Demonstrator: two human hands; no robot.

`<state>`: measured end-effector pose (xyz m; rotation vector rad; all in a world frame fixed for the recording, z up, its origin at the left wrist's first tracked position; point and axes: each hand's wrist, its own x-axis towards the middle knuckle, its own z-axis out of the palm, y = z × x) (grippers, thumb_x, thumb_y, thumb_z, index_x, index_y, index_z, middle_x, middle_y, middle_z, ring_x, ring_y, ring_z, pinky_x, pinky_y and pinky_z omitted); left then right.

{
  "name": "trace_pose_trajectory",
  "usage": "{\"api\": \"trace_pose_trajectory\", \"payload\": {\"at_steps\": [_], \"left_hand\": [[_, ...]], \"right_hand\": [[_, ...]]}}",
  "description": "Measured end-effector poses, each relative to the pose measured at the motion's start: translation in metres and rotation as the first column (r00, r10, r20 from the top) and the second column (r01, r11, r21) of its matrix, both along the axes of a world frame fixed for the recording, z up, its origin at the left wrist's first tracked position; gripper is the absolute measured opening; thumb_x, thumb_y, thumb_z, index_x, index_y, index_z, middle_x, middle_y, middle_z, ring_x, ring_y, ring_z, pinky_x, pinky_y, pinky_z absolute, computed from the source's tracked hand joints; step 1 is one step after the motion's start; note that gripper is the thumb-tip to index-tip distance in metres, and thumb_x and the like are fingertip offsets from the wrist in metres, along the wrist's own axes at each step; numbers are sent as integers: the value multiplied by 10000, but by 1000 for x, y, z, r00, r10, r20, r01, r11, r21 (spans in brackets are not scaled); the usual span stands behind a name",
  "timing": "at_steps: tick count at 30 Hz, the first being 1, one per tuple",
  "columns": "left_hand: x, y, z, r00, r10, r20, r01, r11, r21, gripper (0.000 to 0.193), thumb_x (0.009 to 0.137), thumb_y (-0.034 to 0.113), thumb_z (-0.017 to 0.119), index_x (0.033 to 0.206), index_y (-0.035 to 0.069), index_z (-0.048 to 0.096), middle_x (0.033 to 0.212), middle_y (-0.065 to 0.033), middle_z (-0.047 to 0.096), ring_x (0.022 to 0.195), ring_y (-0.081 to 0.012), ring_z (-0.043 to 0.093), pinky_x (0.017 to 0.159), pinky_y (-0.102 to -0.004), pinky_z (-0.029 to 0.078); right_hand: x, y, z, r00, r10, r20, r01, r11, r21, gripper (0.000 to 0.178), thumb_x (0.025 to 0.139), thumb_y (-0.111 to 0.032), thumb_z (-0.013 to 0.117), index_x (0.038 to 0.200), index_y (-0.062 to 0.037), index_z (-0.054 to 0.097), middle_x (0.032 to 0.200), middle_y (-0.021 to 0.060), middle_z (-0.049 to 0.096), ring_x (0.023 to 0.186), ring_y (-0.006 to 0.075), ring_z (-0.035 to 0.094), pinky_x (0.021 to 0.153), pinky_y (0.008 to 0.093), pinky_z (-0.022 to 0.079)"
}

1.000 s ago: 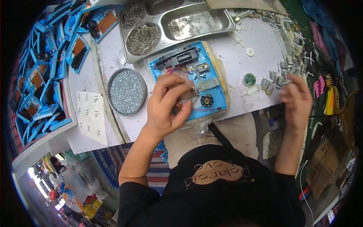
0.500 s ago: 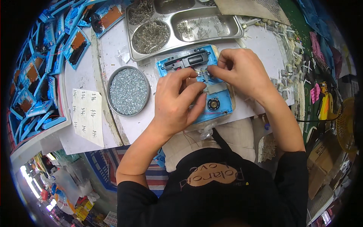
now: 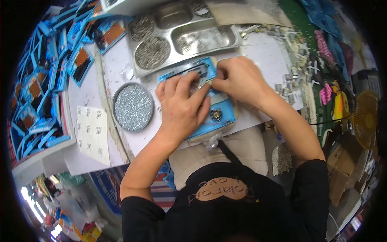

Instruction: Assembling, soldering, and securing components for a small blue electronic toy or device at a workshop bench.

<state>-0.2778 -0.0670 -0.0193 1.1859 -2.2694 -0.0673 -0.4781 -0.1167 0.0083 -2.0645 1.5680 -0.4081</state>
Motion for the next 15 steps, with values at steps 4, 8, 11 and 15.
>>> {"api": "trace_pose_trajectory", "payload": {"at_steps": [4,8,11,15], "left_hand": [[2,0,-1,1000,4,-1,-4,1000,1,280,742,206,767,1014,139,757,1241,-86,599,1117,-294,537,994,-474,323],[0,0,4,1000,-6,18,6,1000,12,253,753,198,766,996,128,749,1245,-90,596,1126,-304,529,1001,-487,315],[0,1,3,1000,16,7,-16,1000,8,235,762,192,761,983,115,744,1247,-91,594,1120,-305,528,1004,-492,310],[-5,-1,5,999,-19,-28,19,1000,16,267,765,184,758,1022,113,758,1225,-87,589,1096,-293,529,977,-473,314]], "right_hand": [[3,-5,-1,1000,-9,-16,11,995,98,267,720,-282,755,730,-25,682,695,188,668,652,361,673,631,434,530],[31,11,17,827,247,-504,-356,925,-131,111,774,-166,674,808,-84,739,810,118,741,784,272,745,641,403,587],[34,2,19,808,385,-447,-442,897,-26,119,790,-152,661,812,-68,742,816,127,742,777,281,741,655,399,587],[3,-40,18,883,371,-288,-334,927,172,120,752,-156,718,695,-51,730,729,100,731,731,253,726,647,349,565]]}}
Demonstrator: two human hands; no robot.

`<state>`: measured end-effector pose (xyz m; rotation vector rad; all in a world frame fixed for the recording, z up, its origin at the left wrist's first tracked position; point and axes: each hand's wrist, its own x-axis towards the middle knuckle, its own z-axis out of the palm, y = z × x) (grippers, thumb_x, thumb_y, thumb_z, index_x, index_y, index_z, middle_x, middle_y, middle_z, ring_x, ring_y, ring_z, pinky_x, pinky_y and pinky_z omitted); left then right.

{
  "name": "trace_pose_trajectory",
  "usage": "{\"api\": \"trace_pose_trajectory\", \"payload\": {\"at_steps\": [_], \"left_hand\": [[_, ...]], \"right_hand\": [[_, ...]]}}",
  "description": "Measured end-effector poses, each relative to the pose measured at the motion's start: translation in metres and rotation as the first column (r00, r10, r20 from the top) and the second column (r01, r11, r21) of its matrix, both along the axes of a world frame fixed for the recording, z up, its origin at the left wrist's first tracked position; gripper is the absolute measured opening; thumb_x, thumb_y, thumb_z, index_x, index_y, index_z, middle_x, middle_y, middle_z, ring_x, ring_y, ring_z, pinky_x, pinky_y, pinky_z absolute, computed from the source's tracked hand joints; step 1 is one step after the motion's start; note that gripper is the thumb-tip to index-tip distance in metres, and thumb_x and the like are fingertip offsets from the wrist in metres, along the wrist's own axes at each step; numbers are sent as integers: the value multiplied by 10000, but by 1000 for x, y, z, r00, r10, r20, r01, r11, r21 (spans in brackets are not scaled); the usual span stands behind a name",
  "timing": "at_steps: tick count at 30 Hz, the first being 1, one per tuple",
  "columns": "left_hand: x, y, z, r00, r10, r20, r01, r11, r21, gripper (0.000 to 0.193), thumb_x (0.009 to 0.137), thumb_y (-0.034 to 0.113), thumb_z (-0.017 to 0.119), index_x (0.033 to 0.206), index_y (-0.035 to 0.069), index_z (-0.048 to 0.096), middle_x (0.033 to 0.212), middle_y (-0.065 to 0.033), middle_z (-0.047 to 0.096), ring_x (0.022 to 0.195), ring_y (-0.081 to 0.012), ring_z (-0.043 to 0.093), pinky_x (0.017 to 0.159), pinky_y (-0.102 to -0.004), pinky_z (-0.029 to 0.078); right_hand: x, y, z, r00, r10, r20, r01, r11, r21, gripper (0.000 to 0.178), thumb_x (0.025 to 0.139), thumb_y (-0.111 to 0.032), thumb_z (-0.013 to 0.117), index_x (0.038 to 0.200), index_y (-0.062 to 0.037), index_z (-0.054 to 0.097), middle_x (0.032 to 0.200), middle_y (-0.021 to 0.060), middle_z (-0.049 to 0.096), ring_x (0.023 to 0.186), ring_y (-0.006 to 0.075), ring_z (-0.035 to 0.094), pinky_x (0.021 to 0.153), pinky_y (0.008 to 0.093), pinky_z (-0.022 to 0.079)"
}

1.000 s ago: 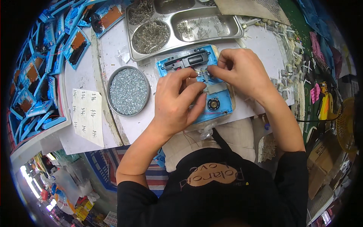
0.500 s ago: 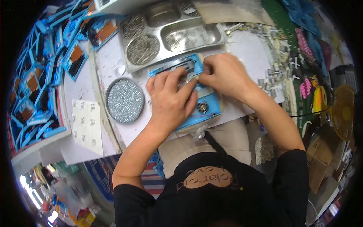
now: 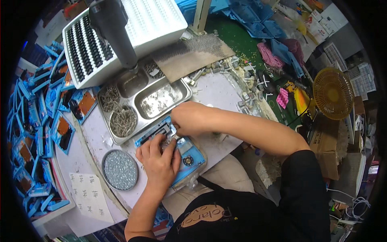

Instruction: Assembling, soldering, and securing components for a small blue electronic toy or device at a workshop bench.

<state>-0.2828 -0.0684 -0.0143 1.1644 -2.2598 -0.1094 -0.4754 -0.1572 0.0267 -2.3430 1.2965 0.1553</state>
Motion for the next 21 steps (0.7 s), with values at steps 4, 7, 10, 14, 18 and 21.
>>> {"api": "trace_pose_trajectory", "payload": {"at_steps": [4,7,10,14,18,21], "left_hand": [[2,-2,3,1000,-12,6,12,1000,20,286,764,179,757,1044,124,766,1212,-83,587,1079,-283,529,951,-460,319],[3,-2,4,1000,0,11,0,999,34,293,761,182,753,1049,128,763,1206,-81,586,1078,-281,529,948,-461,316],[3,-3,3,1000,-2,18,1,999,49,314,748,182,754,1058,133,755,1204,-93,580,1077,-290,529,950,-464,321],[4,-3,1,1000,-11,6,11,996,92,326,735,178,756,1058,134,744,1203,-115,571,1085,-308,524,959,-467,327],[5,-3,3,1000,-19,19,17,995,94,333,732,188,766,1060,139,740,1212,-107,571,1063,-298,531,952,-465,327],[6,-3,1,1000,-8,16,7,998,65,334,730,196,772,1058,143,741,1214,-99,573,1043,-288,537,948,-463,328]], "right_hand": [[-10,-12,1,938,-311,153,193,835,515,206,703,-202,789,715,-9,718,649,123,701,648,259,703,681,387,574],[-12,-7,4,951,-243,189,162,916,366,169,709,-178,784,714,-24,714,695,146,707,710,294,711,716,416,568],[-13,0,-4,948,-211,238,150,956,251,164,724,-175,764,731,-19,714,711,174,693,732,318,705,697,419,549],[-17,-1,-13,936,-171,308,97,966,241,166,748,-164,722,741,0,696,682,179,667,658,331,674,635,418,518],[-27,-10,-12,903,-230,363,48,894,446,169,776,-161,729,803,7,733,680,151,694,628,244,689,608,366,526],[-22,-11,0,920,-236,313,64,878,474,152,807,-138,748,818,13,741,697,104,721,622,154,690,589,304,542]]}}
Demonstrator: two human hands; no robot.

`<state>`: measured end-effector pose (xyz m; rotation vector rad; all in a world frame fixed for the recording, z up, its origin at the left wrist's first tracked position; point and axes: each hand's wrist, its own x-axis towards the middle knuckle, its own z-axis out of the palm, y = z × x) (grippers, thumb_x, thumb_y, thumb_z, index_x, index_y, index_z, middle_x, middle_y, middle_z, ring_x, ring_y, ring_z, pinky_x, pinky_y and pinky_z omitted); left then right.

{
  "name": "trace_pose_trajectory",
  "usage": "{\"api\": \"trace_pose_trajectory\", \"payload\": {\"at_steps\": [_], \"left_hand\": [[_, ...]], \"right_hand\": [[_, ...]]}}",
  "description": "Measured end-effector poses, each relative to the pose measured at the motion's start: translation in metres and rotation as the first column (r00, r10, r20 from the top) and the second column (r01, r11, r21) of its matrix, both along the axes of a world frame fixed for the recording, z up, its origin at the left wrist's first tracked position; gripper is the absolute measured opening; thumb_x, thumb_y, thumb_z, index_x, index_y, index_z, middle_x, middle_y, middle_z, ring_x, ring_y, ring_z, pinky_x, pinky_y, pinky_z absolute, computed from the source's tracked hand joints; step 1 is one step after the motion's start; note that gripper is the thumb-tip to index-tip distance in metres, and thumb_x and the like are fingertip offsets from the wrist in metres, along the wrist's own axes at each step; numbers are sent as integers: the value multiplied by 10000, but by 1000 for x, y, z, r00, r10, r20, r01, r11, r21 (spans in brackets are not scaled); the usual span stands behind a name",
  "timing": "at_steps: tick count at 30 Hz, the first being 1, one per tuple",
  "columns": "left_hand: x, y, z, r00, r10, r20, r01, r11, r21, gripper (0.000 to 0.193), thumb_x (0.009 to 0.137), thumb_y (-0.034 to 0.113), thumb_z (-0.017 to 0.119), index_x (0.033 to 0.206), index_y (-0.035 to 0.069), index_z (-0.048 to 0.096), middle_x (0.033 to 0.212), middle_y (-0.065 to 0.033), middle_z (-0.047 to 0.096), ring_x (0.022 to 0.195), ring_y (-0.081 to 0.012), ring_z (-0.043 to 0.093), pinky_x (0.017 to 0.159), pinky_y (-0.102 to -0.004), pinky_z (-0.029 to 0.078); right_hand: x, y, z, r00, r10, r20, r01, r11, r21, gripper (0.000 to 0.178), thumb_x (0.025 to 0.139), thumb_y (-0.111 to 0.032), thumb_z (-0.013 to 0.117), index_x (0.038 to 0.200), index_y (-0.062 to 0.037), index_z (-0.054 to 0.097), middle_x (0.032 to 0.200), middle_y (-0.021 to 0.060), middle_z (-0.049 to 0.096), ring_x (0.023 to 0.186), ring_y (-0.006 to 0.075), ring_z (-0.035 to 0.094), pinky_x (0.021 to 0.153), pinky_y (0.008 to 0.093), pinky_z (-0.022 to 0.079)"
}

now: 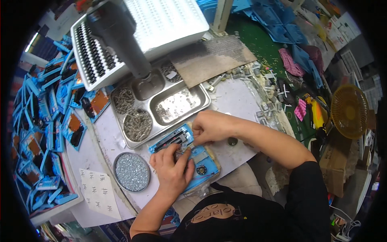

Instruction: Assembling, soldering, and securing components for a small blue electronic toy or device at a workshop bench.

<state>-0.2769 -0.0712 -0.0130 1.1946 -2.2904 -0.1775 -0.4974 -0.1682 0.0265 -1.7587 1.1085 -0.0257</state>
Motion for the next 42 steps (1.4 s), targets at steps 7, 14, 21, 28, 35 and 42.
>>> {"api": "trace_pose_trajectory", "payload": {"at_steps": [7,14,21,28,35,42], "left_hand": [[-3,0,0,999,2,-39,-2,1000,-5,319,740,202,768,1054,147,750,1207,-87,584,1041,-279,545,931,-459,340],[2,2,-2,998,8,-60,-9,1000,-5,296,758,198,765,1047,139,746,1221,-95,571,1084,-291,533,960,-467,329],[-2,1,4,997,-1,-76,1,1000,4,288,763,189,755,1043,119,748,1210,-115,580,1081,-310,536,975,-476,333],[-4,6,0,999,3,-38,-3,1000,-19,301,766,171,744,1055,85,743,1198,-169,588,1119,-346,547,989,-486,343],[-5,5,0,1000,-26,-15,26,1000,-2,311,775,177,739,1072,85,734,1200,-183,574,1128,-351,538,1003,-487,321],[-8,2,2,999,-34,-16,35,999,34,304,782,177,731,1073,88,740,1196,-172,563,1109,-338,526,985,-482,317]], "right_hand": [[-11,-6,-20,974,-190,124,128,911,391,146,880,-126,765,896,16,737,765,75,730,655,120,684,612,256,567],[-2,0,-17,969,-221,108,173,924,341,155,861,-135,797,882,11,748,765,79,726,649,124,689,604,257,584],[-20,2,-32,945,-252,208,149,899,413,171,879,-139,777,928,21,740,819,94,733,700,135,703,628,267,595],[-8,5,-42,917,-324,235,214,893,396,196,820,-142,819,831,28,723,739,110,712,611,169,695,547,297,598],[-3,17,-27,931,-303,201,253,937,241,184,764,-96,816,747,45,699,702,125,704,547,184,685,491,312,589],[-8,12,-31,932,-312,182,259,928,268,141,749,-70,775,778,48,705,703,129,707,591,192,708,509,318,595]]}}
